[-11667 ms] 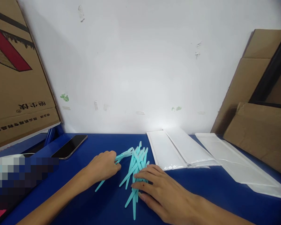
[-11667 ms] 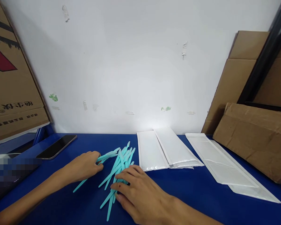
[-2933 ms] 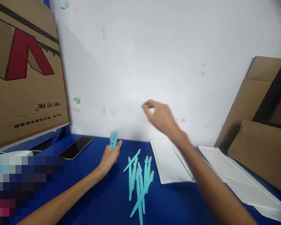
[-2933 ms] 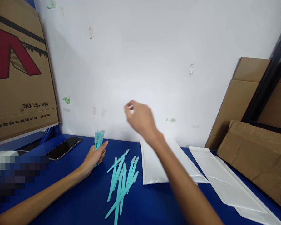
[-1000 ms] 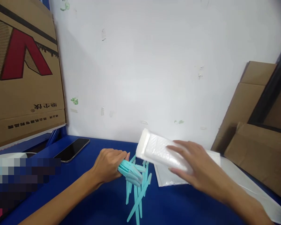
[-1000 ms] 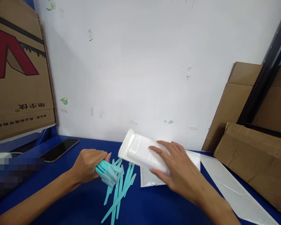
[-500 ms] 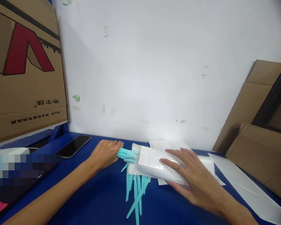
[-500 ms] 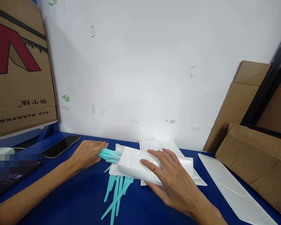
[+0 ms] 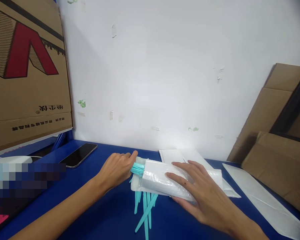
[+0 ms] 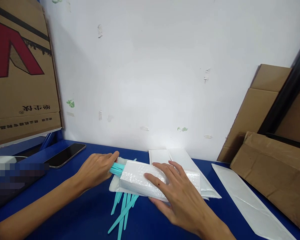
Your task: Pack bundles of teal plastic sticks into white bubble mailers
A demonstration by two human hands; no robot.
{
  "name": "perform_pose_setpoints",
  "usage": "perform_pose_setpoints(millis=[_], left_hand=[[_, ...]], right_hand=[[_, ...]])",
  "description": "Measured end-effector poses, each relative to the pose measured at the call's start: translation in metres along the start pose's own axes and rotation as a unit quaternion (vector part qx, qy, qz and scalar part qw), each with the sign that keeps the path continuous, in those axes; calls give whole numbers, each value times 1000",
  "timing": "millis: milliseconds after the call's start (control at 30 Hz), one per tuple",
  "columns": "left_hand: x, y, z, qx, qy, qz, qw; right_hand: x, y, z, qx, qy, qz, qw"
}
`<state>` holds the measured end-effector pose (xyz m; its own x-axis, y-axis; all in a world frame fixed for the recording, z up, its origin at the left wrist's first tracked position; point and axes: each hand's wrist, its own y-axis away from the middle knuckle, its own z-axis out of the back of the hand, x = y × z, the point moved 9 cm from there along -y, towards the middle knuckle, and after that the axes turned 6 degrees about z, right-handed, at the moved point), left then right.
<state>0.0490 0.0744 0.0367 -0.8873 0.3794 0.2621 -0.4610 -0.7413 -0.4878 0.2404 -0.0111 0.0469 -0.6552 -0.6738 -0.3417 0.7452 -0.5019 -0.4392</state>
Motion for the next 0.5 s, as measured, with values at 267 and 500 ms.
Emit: perform_pose_setpoints(millis=[267, 500], left_hand=[[-22, 10, 18, 53, 38, -68, 996], [-22, 10, 18, 84, 96, -54, 990]], right_hand=[[6, -3, 6, -14, 30, 18, 999], [9, -2, 1, -8, 34, 29, 999]])
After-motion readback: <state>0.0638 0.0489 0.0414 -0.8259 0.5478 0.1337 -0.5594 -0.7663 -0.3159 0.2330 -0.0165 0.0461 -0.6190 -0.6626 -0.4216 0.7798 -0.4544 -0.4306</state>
